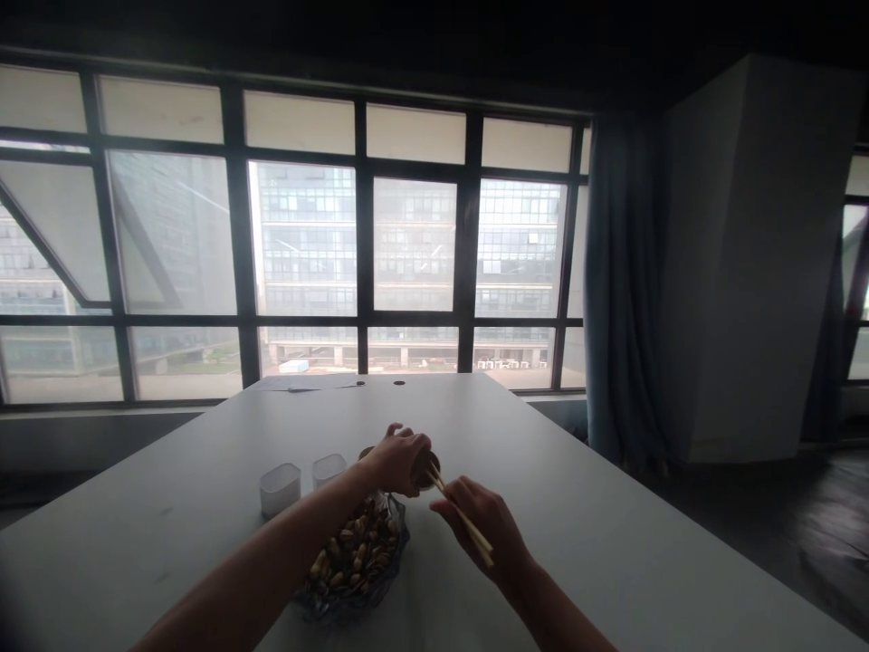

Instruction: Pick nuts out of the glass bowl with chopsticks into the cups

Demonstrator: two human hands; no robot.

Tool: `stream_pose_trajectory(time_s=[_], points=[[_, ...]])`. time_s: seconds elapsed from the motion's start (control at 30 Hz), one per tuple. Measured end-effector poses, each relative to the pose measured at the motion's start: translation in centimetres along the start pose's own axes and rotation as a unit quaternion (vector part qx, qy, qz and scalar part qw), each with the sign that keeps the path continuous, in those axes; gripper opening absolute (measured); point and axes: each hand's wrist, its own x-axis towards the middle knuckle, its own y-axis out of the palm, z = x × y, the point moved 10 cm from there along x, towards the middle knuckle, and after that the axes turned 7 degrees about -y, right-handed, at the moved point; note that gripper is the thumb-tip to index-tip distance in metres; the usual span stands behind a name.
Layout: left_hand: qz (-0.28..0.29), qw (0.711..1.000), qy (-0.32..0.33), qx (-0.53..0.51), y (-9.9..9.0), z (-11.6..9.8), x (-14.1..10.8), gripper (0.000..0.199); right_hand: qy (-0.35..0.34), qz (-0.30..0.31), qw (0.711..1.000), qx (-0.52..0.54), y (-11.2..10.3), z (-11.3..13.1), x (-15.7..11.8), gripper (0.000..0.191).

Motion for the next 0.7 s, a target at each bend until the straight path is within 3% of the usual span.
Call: stream_pose_trajectory(time_s=[0.2,0.33,0.43,0.57,0.7], points=[[0.065,0.993,-0.093,-0.020,0.9,1.9,0.0,0.090,0.117,-0.117,0.984,0.071,-3.6,-1.5,-0.4,0.039],[0.105,0.985,-0.132,-0.025,1.7,2.8,0.3,0.094,0.163,-0.147,0.967,0.125,-5.2,-1.8,-0.6,0.043],[0.136,0.979,-0.146,-0.040,2.6,3.2,0.5,0.097,0.202,-0.153,0.952,0.170,-5.1,-1.4,-0.7,0.048],[0.157,0.975,-0.151,-0.046,3.5,3.7,0.6,0.092,0.202,-0.131,0.948,0.207,-3.7,0.0,-0.4,0.051],[0.126,0.984,-0.119,-0.047,2.4,3.8,-0.1,0.090,0.200,-0.103,0.948,0.225,-2.2,0.7,-0.6,0.052]])
